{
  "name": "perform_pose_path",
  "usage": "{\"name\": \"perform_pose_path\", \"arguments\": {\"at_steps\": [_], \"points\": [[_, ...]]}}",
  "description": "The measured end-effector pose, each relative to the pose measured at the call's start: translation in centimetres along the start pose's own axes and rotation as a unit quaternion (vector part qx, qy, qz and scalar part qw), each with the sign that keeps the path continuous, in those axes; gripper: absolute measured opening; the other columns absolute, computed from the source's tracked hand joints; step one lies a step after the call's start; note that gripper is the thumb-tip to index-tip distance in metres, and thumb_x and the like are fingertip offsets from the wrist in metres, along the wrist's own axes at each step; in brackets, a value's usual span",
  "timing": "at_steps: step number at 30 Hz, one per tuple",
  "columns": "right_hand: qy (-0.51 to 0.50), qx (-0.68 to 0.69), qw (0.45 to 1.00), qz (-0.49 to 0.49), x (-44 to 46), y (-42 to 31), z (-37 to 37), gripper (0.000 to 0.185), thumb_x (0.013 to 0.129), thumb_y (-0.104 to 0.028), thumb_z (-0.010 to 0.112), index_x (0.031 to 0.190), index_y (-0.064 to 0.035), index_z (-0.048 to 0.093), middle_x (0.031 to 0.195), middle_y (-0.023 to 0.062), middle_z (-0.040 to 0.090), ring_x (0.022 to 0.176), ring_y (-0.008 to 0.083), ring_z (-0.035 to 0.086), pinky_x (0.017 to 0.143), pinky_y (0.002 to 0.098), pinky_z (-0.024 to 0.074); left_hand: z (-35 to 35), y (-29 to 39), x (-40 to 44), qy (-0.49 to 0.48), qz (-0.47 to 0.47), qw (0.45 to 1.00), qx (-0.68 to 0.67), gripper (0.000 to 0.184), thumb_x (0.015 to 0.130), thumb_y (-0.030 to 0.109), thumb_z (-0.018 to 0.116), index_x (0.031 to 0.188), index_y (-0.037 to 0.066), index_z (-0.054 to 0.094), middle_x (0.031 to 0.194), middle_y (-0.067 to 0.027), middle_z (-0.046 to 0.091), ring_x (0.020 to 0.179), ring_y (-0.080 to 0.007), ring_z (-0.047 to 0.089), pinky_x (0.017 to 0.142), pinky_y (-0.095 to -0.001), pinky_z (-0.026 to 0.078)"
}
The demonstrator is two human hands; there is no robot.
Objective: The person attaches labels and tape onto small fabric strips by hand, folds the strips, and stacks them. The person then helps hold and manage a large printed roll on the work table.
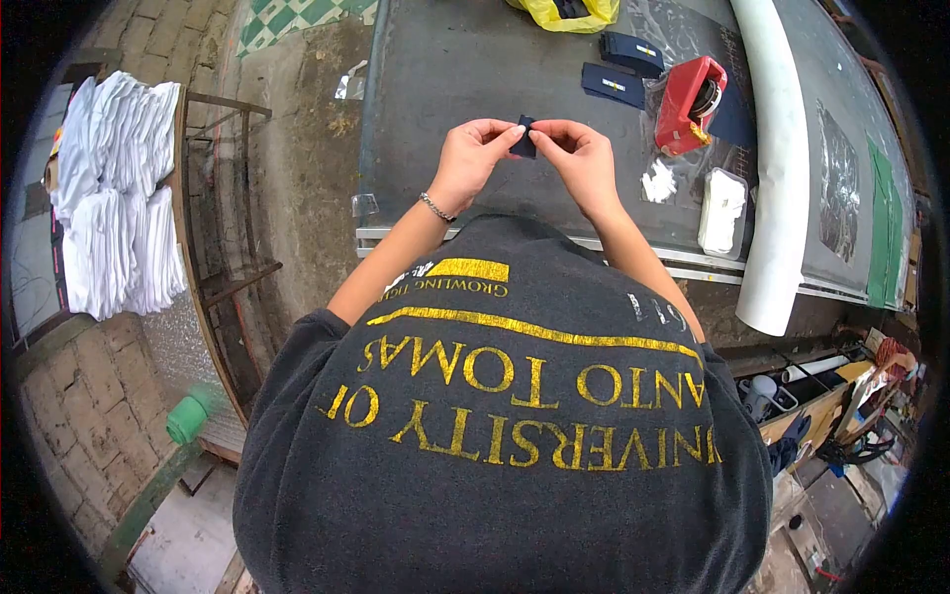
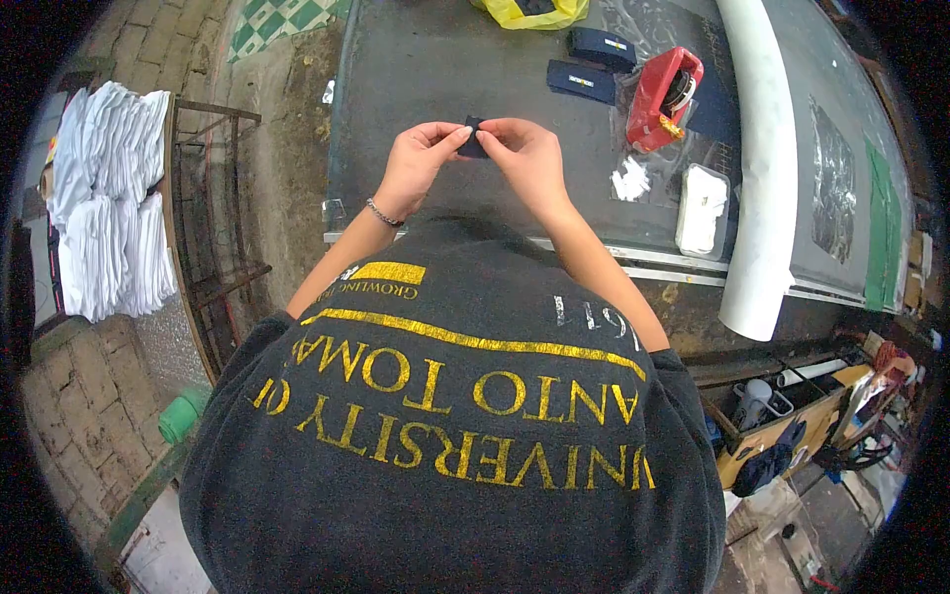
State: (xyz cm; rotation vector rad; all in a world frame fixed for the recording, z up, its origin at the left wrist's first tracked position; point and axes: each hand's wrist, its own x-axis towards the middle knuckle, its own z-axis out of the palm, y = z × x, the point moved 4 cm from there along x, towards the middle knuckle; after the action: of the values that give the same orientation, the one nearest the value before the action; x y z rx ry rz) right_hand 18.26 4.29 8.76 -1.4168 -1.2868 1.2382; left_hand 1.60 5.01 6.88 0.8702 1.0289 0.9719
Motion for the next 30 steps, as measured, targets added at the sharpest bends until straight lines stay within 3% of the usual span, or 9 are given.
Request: {"name": "perform_pose_path", "arguments": {"at_steps": [5,7,13,21,24,26,30], "points": [[-0.01,0.049,0.998,0.028,-0.4,0.0,0.2,0.029,0.086,-0.017,0.073,0.104,0.0065,0.071,0.093,0.0115,0.074,0.085,0.0128,0.068,0.075,0.0251,0.0524,0.1,0.6,-0.3,0.01,0.007,0.999,0.047,0.018,0.091,0.014,0.071,0.1,-0.001,0.071,0.094,-0.005,0.071,0.083,-0.009,0.064,0.075,-0.0234,0.052],[-0.013,0.052,0.998,0.037,-0.5,-0.2,0.4,0.027,0.087,-0.015,0.074,0.106,0.0053,0.072,0.093,0.0088,0.073,0.084,0.0105,0.066,0.074,0.023,0.0508,-0.1,0.3,-0.3,0.016,0.008,0.999,0.051,0.017,0.091,0.014,0.071,0.1,-0.001,0.071,0.094,-0.0046,0.071,0.083,-0.0086,0.064,0.074,-0.0229,0.051],[-0.003,0.017,0.999,0.039,-0.5,-0.6,0.3,0.024,0.087,-0.012,0.074,0.103,0.004,0.073,0.09,0.0062,0.073,0.08,0.0079,0.064,0.073,0.0209,0.0496,-0.2,-1.0,-0.1,-0.019,-0.058,0.994,-0.091,0.018,0.092,0.014,0.07,0.103,0.0,0.07,0.094,-0.0051,0.071,0.081,-0.0099,0.064,0.076,-0.0237,0.053],[0.011,-0.027,0.999,0.022,-0.7,-0.7,0.2,0.021,0.087,-0.012,0.072,0.1,0.0045,0.074,0.087,0.006,0.073,0.076,0.0076,0.065,0.069,0.0207,0.05,0.2,-0.6,-0.3,-0.032,-0.023,0.999,-0.001,0.02,0.095,0.016,0.067,0.103,-0.001,0.069,0.093,-0.0039,0.069,0.084,-0.0089,0.063,0.079,-0.0232,0.052],[0.029,-0.015,0.999,0.02,-0.6,-0.3,0.0,0.025,0.085,-0.015,0.073,0.096,0.0071,0.073,0.085,0.0129,0.074,0.076,0.0135,0.069,0.07,0.0252,0.0534,0.4,-0.4,-0.4,-0.023,-0.009,1.0,0.016,0.021,0.094,0.019,0.068,0.102,-0.001,0.07,0.091,-0.004,0.07,0.081,-0.0097,0.063,0.076,-0.0241,0.052],[0.024,0.046,0.998,0.034,-0.5,0.3,0.1,0.021,0.087,-0.011,0.071,0.1,0.0068,0.072,0.086,0.0083,0.072,0.077,0.0107,0.066,0.071,0.023,0.0512,0.5,-0.3,-0.4,-0.03,-0.011,0.999,-0.004,0.022,0.095,0.019,0.067,0.103,-0.001,0.069,0.091,-0.0037,0.069,0.081,-0.0098,0.063,0.076,-0.0244,0.052],[0.005,0.144,0.988,0.061,-0.4,0.7,0.1,0.02,0.09,-0.009,0.068,0.102,0.0074,0.07,0.087,0.0083,0.071,0.077,0.0125,0.065,0.071,0.025,0.052,0.3,-0.9,0.0,-0.032,-0.025,0.998,-0.05,0.025,0.097,0.022,0.064,0.106,-0.001,0.066,0.096,-0.0044,0.068,0.083,-0.011,0.063,0.077,-0.0258,0.052]]}}
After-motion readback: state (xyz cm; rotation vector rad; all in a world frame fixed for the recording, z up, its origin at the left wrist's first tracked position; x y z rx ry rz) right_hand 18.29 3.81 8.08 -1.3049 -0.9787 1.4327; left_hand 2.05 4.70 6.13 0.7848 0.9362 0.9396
